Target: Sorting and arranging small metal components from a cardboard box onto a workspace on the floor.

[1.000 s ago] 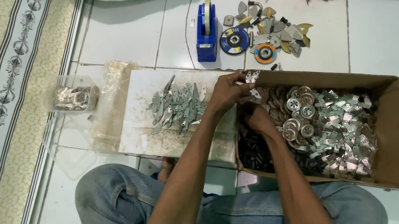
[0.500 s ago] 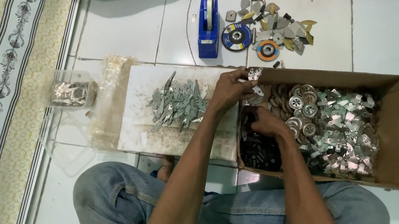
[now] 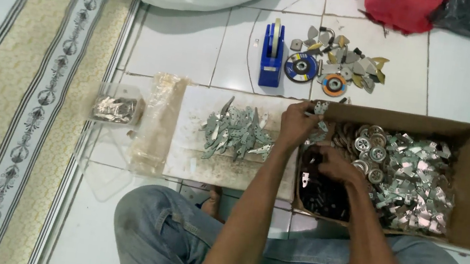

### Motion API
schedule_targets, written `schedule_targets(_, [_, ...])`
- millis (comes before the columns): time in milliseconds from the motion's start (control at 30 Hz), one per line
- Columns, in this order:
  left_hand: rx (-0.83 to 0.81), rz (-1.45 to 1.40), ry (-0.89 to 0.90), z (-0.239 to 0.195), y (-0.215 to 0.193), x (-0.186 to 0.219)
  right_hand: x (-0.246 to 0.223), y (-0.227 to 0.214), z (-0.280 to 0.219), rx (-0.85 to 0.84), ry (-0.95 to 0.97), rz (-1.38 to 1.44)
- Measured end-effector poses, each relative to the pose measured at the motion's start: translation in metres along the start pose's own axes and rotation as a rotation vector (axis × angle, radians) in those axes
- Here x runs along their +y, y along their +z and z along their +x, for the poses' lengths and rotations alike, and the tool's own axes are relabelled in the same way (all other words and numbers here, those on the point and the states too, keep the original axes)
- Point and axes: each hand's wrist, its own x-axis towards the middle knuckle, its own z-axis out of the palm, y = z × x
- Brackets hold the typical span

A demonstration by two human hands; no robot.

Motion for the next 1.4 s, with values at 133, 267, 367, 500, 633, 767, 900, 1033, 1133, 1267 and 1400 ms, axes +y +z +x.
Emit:
schedule_targets(133, [0.037,0.082,0.087,-0.023,0.002,0.017,-0.032,-0.016,-0.012,0.047,0.075,0.071])
schedule_targets(267, [-0.005,-0.036,0.103,-0.064,-0.029,0.063,-0.116,-0.054,-0.019,0.17,0.107,0.229])
schedule_targets(367, [-0.006,0.003,0.089,-0.067,-0.078,0.054,-0.15,-0.074,-0.047,0.448,0.237,0.318])
schedule_targets(500, [0.048,0.157,0.095,-0.076,-0.137,0.038,-0.229,-0.092,-0.047,0.642,0.366,0.311])
schedule_targets(633, [0.102,0.192,0.095,-0.084,-0.153,0.023,-0.259,-0.081,-0.029,0.769,0.373,0.738])
schedule_targets(767, [0.18,0.199,0.038,-0.094,-0.151,0.016,-0.326,-0.083,-0.034,0.777,0.334,0.439])
schedule_targets(900, [0.221,0.301,0.075,-0.09,-0.154,0.013,-0.304,-0.077,-0.038,0.846,0.34,0.485])
schedule_targets(1033, [0.252,0.315,0.046,-0.087,-0.152,0.011,-0.288,-0.085,-0.046,1.022,0.271,0.838])
schedule_targets(1133, [0.255,0.366,0.023,-0.086,-0.15,0.007,-0.292,-0.085,-0.033,0.906,0.317,1.008])
schedule_targets(1267, [0.26,0.436,-0.016,-0.091,-0.153,0.014,-0.359,-0.061,0.003,0.635,0.352,0.971])
schedule_targets(1400, [0.275,0.52,0.011,-0.105,-0.155,0.035,-0.386,-0.037,0.033,0.605,0.383,0.896])
